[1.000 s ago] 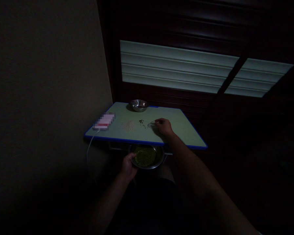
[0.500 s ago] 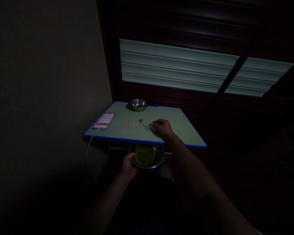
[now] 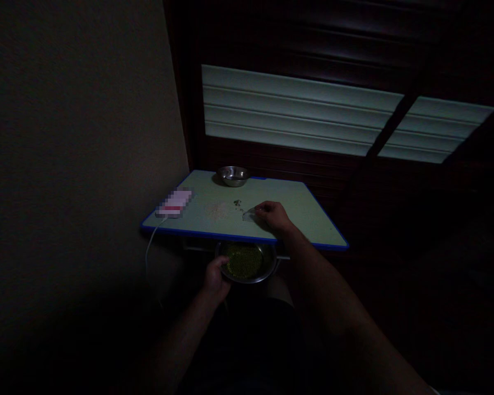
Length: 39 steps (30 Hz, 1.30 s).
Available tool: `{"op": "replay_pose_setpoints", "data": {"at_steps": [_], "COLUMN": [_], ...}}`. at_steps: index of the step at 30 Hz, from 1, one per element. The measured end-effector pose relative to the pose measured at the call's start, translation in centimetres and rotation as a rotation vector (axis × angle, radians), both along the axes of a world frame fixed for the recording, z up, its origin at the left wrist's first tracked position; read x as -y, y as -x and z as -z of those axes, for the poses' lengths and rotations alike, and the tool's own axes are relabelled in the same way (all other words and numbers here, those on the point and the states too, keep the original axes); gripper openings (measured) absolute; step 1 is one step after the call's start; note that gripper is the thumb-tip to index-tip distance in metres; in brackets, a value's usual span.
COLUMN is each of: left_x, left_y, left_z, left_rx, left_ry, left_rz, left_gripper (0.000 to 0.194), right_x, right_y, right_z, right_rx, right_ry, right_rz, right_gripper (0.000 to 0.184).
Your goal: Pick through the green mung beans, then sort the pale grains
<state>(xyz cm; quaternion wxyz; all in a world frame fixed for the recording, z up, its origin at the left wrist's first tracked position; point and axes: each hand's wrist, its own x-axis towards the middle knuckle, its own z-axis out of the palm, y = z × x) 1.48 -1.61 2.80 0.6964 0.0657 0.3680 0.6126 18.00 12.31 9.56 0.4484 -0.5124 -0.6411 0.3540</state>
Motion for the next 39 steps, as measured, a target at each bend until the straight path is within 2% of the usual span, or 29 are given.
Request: {"op": "replay_pose_setpoints", "data": {"at_steps": [13, 21, 28, 36, 39], "left_x": [-0.1, -0.1, -0.2, -0.1, -0.1], "left_y": [0.3, 0.2, 0.2, 0.3, 0.3], "left_z": [0.1, 0.2, 0.2, -0.3, -0.3], "left_rx": [-0.006, 0.014, -0.015, -0.038, -0.045], "left_ry": [-0.024, -0.034, -0.025, -0.017, -0.013], "left_rz": [0.009, -0.018, -0.009, 0.004, 0.005], "left_gripper": [0.025, 0.027, 0.022, 0.021, 0.020], "right_x": [0.7, 1.8, 2.3, 3.1, 2.9], "right_y": [0.3, 0.3, 0.4, 0.7, 0.6], "right_z": [-0.1, -0.4, -0.4, -1.0, -1.1], "right_rx": [0.176, 0.152, 0.103, 0.099, 0.105], "right_ry": [-0.031, 0.032, 0.092, 0.082, 0.075], "right_rz": [-0.125, -0.297, -0.304, -0.340, -0.295], "right_gripper": [0.017, 0.023, 0.027, 0.025, 0.024]}}
